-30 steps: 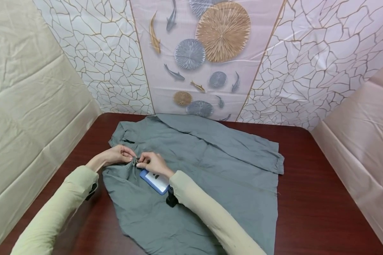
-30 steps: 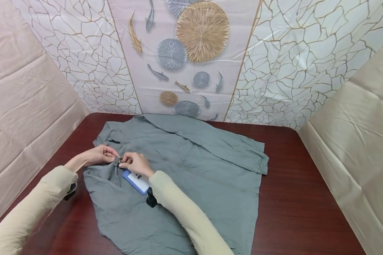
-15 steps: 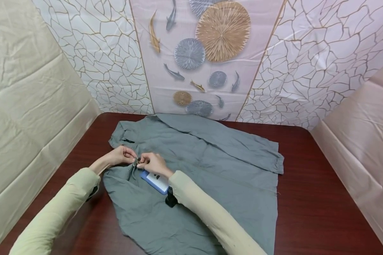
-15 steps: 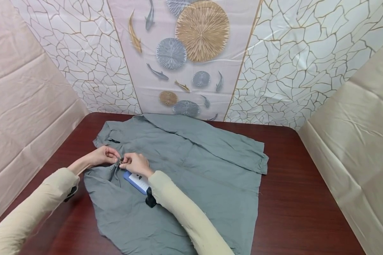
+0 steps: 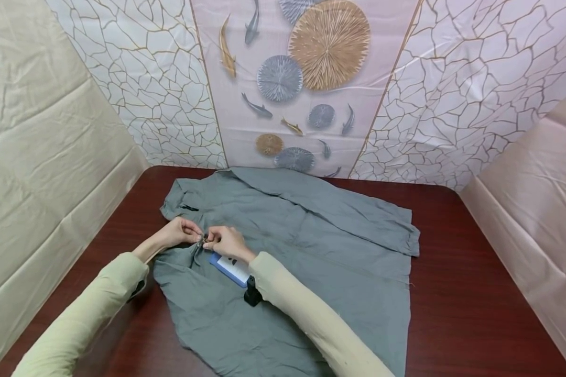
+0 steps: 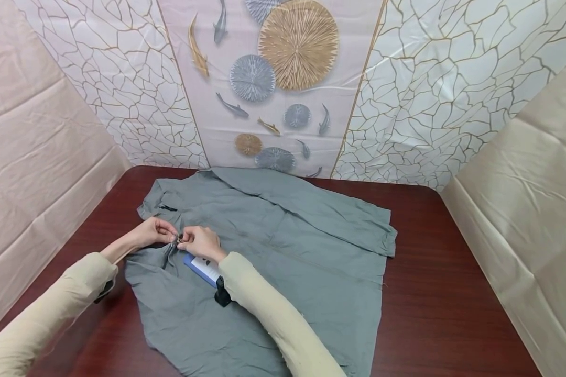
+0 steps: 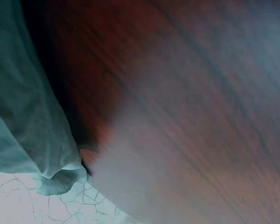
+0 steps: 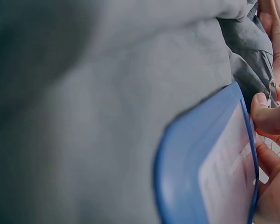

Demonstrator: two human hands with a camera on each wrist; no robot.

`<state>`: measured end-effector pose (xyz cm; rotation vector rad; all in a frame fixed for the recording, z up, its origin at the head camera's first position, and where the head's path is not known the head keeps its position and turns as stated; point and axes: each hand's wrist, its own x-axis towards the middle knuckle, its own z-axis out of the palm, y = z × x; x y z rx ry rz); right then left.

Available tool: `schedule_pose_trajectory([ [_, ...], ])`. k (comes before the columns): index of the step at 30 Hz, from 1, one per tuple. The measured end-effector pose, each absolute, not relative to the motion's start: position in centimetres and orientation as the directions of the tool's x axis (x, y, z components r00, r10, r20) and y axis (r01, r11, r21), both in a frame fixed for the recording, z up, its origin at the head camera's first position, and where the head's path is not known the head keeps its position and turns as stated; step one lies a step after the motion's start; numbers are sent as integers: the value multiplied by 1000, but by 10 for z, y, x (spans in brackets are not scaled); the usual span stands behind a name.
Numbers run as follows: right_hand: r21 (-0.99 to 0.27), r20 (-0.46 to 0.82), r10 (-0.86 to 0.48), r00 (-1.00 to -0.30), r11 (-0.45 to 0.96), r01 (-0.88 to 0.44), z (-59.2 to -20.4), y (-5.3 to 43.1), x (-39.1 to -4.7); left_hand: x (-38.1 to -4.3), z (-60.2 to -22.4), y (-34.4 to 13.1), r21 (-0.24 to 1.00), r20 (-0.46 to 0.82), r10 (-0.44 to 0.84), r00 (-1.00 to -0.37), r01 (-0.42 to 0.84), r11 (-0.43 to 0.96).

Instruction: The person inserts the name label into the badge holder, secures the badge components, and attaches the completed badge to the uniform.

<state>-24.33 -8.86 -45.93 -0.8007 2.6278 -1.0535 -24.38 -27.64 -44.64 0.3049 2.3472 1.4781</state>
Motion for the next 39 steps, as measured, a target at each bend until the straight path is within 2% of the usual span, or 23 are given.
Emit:
schedule_pose_trajectory([
  [18,-677,25,-552,-834,604,-421,-459,-87,-243,-240,-444,-270,898,-139,351,-926,32,438],
  [29,-670,24,-548,-836,612,-420,-461,-87,-242,-241,-453,-273,915,-153,349,-924,0,402],
  [39,-700,17,-551,-834,589,-403,-460,-85,-242,-239,-454,-272,901,-164,355,-921,7,433],
])
